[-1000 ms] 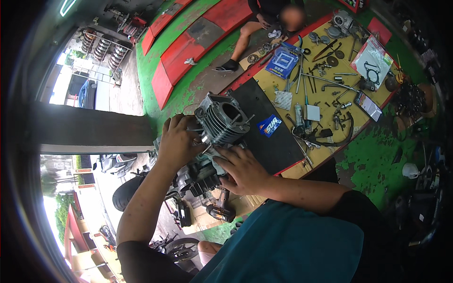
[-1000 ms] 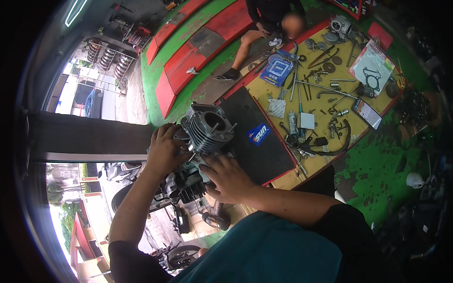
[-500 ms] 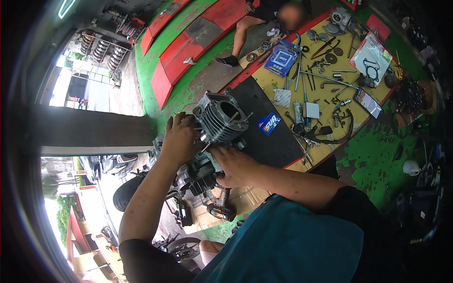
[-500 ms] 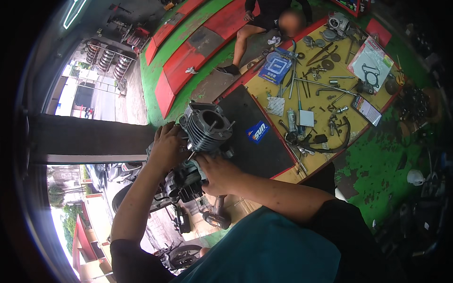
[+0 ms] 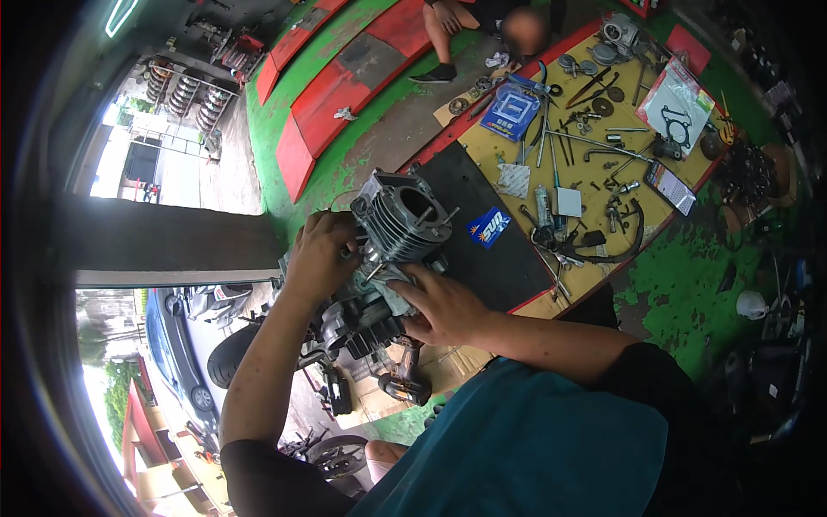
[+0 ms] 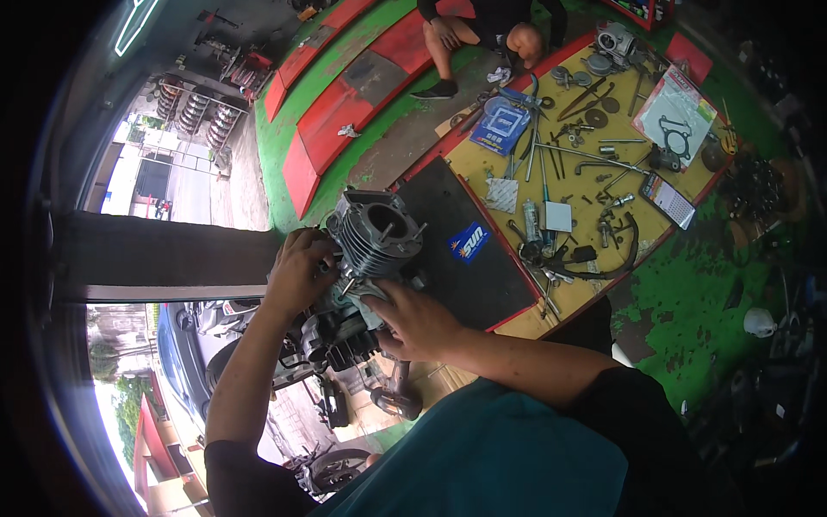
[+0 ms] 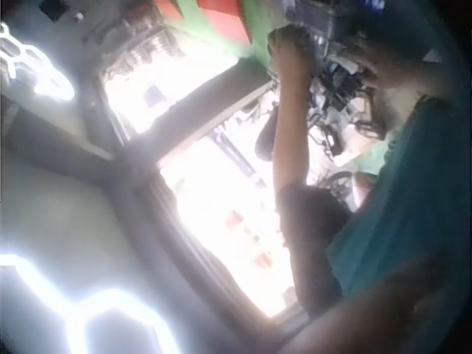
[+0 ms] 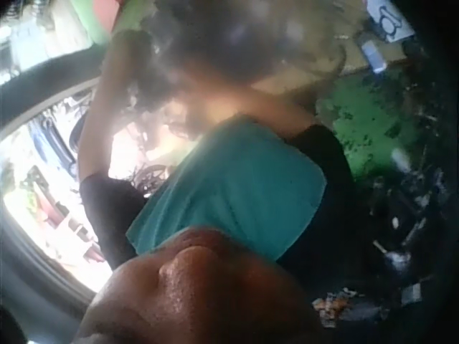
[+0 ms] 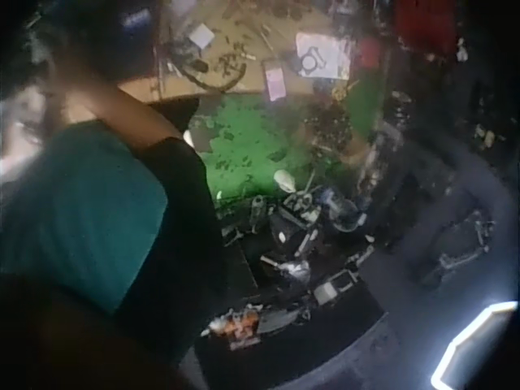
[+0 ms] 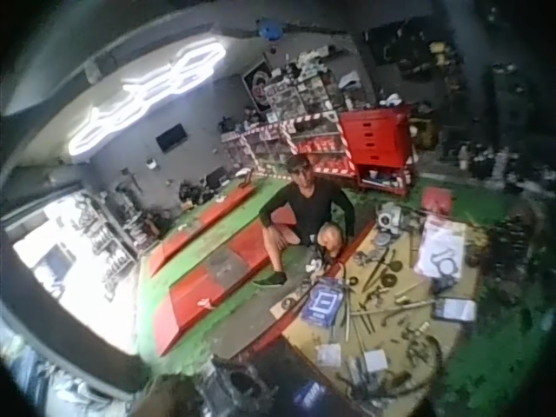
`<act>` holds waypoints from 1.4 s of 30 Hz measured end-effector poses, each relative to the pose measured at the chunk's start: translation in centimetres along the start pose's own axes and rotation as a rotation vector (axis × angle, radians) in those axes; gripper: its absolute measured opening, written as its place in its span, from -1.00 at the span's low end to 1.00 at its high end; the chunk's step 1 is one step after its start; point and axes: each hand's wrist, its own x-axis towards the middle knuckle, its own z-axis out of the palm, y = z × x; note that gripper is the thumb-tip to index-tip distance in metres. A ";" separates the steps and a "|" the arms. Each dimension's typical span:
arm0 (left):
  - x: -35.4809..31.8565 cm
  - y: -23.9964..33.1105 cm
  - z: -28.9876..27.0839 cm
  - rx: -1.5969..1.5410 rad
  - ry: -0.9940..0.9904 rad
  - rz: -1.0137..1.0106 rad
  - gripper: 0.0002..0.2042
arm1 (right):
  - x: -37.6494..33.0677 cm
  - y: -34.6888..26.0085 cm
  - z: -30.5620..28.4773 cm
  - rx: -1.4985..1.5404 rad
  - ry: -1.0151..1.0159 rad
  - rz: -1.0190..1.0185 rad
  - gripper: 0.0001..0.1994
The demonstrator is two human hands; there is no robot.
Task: The person handles a metallic cylinder head, inserting a small metal ring into a groove and rotating the part to check alignment. They then fit the cylinder head onto a larger engine block, use a wrench to tighten bolts, and wipe the assembly with a cloth.
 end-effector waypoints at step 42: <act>-0.7 0.3 1.7 0.071 0.019 0.065 -0.72 | -0.5 -0.3 -1.6 -0.044 -0.025 -0.061 -0.24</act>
